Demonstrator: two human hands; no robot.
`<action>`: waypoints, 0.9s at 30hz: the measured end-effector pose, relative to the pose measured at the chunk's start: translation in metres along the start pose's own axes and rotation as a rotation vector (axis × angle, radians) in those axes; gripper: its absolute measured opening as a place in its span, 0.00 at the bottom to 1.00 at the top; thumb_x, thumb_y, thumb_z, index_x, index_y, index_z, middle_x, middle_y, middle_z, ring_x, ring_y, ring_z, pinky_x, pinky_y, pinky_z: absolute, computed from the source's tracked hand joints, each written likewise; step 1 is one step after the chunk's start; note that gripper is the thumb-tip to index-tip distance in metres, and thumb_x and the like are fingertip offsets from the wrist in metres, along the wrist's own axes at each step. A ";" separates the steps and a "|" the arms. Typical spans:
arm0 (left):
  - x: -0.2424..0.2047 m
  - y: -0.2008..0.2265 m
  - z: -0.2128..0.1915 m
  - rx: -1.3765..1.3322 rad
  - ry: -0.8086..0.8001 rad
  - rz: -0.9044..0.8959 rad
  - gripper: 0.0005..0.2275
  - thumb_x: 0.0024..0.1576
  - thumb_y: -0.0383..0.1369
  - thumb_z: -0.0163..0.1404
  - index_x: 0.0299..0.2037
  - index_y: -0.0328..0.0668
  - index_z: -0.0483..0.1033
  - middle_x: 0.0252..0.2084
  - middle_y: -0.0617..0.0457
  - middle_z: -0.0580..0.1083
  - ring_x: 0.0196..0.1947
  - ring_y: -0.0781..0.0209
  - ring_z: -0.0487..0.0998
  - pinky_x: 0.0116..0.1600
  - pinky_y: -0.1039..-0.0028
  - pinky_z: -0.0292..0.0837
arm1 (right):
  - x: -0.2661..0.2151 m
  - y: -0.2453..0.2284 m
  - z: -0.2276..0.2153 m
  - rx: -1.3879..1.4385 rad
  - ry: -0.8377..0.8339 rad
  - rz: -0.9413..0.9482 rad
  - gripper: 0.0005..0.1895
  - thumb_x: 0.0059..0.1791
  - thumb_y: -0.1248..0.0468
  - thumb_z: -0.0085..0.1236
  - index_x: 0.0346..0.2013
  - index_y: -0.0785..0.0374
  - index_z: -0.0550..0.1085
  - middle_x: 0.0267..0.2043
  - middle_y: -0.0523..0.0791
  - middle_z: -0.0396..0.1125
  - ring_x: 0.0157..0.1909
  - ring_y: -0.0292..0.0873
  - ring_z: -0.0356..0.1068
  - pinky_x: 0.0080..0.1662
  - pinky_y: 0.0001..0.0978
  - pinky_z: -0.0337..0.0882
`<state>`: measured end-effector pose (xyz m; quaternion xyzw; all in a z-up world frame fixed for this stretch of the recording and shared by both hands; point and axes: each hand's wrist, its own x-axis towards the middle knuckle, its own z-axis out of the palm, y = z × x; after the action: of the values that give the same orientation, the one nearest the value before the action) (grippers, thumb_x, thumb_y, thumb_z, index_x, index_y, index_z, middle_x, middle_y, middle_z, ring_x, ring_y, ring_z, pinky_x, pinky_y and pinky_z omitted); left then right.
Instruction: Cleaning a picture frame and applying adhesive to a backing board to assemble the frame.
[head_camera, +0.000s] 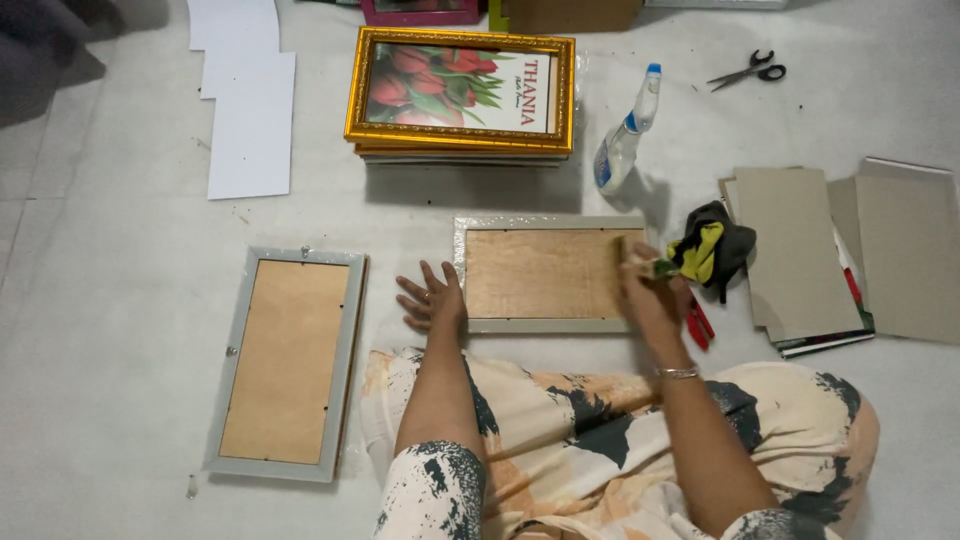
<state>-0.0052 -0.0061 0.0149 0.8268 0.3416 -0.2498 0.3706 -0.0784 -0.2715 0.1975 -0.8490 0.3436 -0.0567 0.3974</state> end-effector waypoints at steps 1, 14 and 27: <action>0.001 -0.001 0.001 0.003 0.003 -0.006 0.35 0.61 0.70 0.14 0.77 0.75 0.29 0.77 0.54 0.13 0.75 0.38 0.13 0.71 0.39 0.06 | -0.034 -0.046 -0.002 0.398 -0.209 0.213 0.18 0.52 0.68 0.50 0.57 0.55 0.73 0.40 0.49 0.71 0.35 0.42 0.71 0.32 0.29 0.73; 0.018 -0.006 0.012 0.014 0.030 -0.013 0.34 0.61 0.70 0.15 0.77 0.76 0.29 0.76 0.55 0.13 0.75 0.38 0.12 0.71 0.39 0.05 | -0.048 -0.067 -0.002 0.591 -0.603 0.448 0.24 0.50 0.68 0.53 0.62 0.55 0.72 0.65 0.52 0.68 0.62 0.55 0.70 0.54 0.38 0.79; -0.001 0.003 0.002 0.056 0.032 -0.007 0.35 0.61 0.70 0.14 0.77 0.75 0.30 0.78 0.53 0.16 0.76 0.39 0.14 0.73 0.40 0.09 | 0.079 0.049 -0.039 -0.064 -0.576 0.032 0.25 0.46 0.61 0.55 0.57 0.38 0.77 0.65 0.55 0.68 0.58 0.52 0.74 0.42 0.29 0.77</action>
<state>-0.0040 -0.0094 0.0160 0.8396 0.3431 -0.2473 0.3408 -0.0594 -0.3679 0.1755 -0.8367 0.2315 0.2040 0.4524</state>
